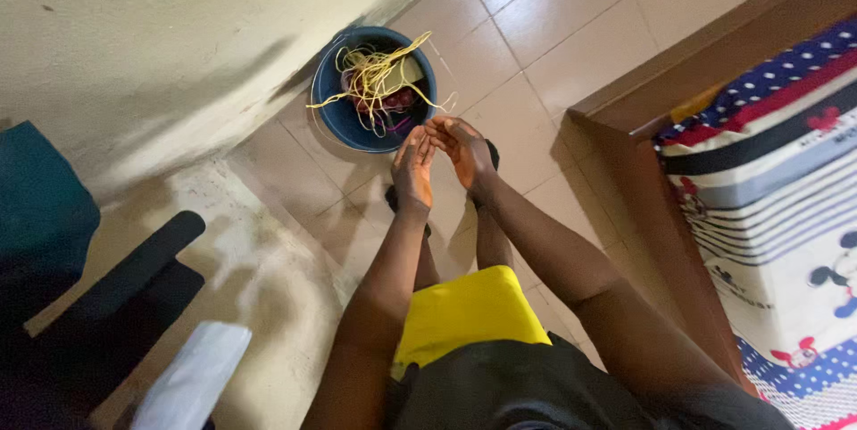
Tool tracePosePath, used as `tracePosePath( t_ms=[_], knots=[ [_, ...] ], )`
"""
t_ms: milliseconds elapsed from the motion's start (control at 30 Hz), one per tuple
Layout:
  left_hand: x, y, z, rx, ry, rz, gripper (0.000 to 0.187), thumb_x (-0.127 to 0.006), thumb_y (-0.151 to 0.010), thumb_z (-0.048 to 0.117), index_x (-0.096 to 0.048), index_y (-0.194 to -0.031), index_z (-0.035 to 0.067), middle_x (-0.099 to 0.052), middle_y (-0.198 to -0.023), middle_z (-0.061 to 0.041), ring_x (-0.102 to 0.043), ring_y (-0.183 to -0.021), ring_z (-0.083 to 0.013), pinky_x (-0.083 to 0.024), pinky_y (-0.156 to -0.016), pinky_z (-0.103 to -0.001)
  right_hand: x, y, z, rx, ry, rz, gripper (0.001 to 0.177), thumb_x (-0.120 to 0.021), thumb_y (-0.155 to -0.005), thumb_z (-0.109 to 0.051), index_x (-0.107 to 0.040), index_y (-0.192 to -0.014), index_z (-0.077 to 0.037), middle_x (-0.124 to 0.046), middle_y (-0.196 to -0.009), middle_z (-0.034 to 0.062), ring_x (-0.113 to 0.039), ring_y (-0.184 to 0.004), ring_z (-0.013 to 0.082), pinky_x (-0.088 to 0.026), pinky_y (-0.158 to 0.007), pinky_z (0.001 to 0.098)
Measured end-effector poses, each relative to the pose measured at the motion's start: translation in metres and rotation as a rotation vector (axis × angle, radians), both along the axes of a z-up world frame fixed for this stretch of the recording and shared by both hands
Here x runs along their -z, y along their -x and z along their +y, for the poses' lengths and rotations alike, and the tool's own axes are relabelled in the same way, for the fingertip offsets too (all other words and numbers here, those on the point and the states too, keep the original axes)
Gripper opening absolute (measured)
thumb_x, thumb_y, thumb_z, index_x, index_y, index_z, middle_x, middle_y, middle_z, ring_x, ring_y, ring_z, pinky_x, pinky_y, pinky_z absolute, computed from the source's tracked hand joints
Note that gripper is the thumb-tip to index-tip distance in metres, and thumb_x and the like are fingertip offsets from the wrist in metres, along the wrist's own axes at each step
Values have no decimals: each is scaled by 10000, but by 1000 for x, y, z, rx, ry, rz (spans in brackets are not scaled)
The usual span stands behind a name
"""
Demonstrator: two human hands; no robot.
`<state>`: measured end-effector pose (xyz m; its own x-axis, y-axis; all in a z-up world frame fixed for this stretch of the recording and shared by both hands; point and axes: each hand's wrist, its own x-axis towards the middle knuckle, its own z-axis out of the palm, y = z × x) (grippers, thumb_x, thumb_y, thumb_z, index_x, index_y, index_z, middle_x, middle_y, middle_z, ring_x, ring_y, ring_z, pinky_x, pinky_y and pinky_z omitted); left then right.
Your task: The person picks up tangled yellow string from a bucket, places it into another container, then gathers a pink cloth and several plastic molds from the same bucket and puts them into the second container.
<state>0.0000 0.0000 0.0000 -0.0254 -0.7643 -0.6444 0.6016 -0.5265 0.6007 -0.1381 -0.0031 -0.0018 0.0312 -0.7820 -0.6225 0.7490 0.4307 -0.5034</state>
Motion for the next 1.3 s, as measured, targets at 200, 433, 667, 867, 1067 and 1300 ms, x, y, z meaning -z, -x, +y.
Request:
tracePosePath(
  t_ms=[200,433,667,867,1067,1300],
  knots=[
    [124,-31,-8,67,-83,-142,615,-654,-987,330,-531,-1412,-97,-587,-1412,-198,-595,-1295,-296,-455,-1165,-403,100,-26,-26,-151,-148,146,286,-570,-1028,-163,-655,-1221,32,-705,-1217,145,-676,-1132,227,-534,-1034,369],
    [235,-68,-35,317,-130,-502,490,-645,-1046,287,-644,-1410,-42,-664,-1267,-212,-669,-1142,-291,-546,-996,-369,194,-64,-38,-340,-177,380,265,-599,-1045,-185,-708,-1211,-9,-736,-1142,91,-663,-1055,200,-536,-971,344],
    [269,-90,-92,645,351,-1270,621,-721,-923,122,-485,-1490,35,-547,-1468,-267,-499,-1384,-416,-400,-1172,-469,246,-82,-79,-579,171,1129,417,-682,-919,-131,-622,-1329,-86,-662,-1331,127,-617,-1266,290,-488,-1081,401],
    [264,-104,-127,865,296,-1397,885,-795,-803,69,-346,-1565,108,-339,-1565,-316,-299,-1455,-469,-292,-1195,-491,245,-79,-165,-1019,612,1682,843,-737,-851,-235,-343,-1573,-49,-169,-1645,249,-258,-1511,453,-264,-1202,533],
    [321,-136,-112,731,197,-1139,744,-685,-889,41,-379,-1565,86,-487,-1561,-207,-463,-1428,-357,-404,-1168,-428,264,-87,-187,-1236,379,1493,822,-693,-825,-157,-339,-1566,-116,-106,-1688,298,-513,-1295,455,-462,-1079,499],
    [340,-148,-79,211,-89,-492,527,-574,-986,68,-487,-1504,26,-576,-1515,-174,-554,-1404,-281,-417,-1143,-335,316,-113,-98,-1124,142,1261,461,-653,-898,-182,-614,-1352,-108,-689,-1211,186,-682,-1082,372,-547,-941,486]
  ],
)
